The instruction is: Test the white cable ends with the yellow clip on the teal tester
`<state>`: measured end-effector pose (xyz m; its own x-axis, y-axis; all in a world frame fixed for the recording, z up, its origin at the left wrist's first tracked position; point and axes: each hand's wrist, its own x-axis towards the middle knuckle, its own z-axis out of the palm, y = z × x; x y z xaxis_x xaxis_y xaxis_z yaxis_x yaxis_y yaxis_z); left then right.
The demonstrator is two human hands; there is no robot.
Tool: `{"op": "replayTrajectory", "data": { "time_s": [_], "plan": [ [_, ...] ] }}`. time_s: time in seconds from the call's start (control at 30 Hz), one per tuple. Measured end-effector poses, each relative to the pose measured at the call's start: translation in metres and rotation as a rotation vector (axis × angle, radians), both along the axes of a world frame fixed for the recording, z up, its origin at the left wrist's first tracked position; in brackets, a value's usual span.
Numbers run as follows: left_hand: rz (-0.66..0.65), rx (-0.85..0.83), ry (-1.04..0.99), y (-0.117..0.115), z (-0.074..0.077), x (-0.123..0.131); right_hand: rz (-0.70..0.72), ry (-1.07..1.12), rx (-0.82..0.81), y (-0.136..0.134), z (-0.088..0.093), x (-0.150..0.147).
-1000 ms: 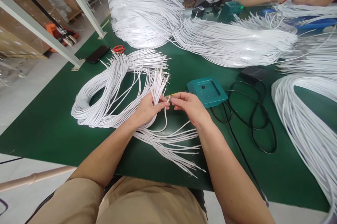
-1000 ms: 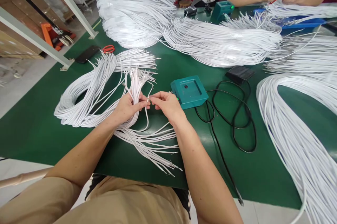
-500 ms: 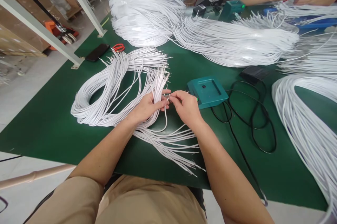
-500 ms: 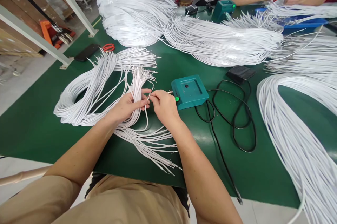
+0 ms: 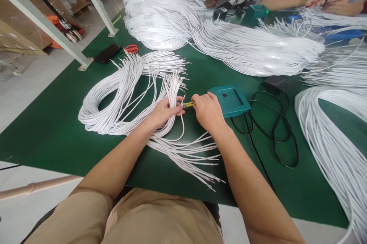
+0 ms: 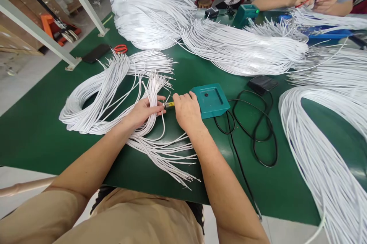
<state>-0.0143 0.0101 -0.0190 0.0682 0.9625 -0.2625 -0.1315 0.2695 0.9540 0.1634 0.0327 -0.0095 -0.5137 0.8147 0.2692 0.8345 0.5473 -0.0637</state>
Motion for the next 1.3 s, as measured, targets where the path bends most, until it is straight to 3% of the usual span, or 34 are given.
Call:
{"op": "replayTrajectory", "data": {
  "time_s": [0.27,0.73,0.87,0.93,1.07,1.3],
  "plan": [
    [0.005,-0.004,0.016,0.005,-0.014,0.0,0.01,-0.113,-0.113,0.012,0.007,0.003],
    [0.026,-0.003,0.249,0.01,-0.026,0.002,-0.044,-0.159,-0.121,0.014,0.011,0.001],
    [0.032,0.001,0.257,0.009,-0.025,0.004,-0.026,-0.072,-0.079,0.01,0.012,0.005],
    [0.04,-0.016,0.246,0.009,-0.022,0.005,-0.093,0.009,0.043,0.007,0.009,0.011],
    [0.019,-0.03,0.253,0.008,-0.017,0.004,-0.371,0.065,0.193,0.006,-0.003,0.023],
    [0.014,-0.017,0.188,0.006,-0.015,-0.004,-0.369,0.107,0.157,0.008,-0.01,0.029]
  ]
}}
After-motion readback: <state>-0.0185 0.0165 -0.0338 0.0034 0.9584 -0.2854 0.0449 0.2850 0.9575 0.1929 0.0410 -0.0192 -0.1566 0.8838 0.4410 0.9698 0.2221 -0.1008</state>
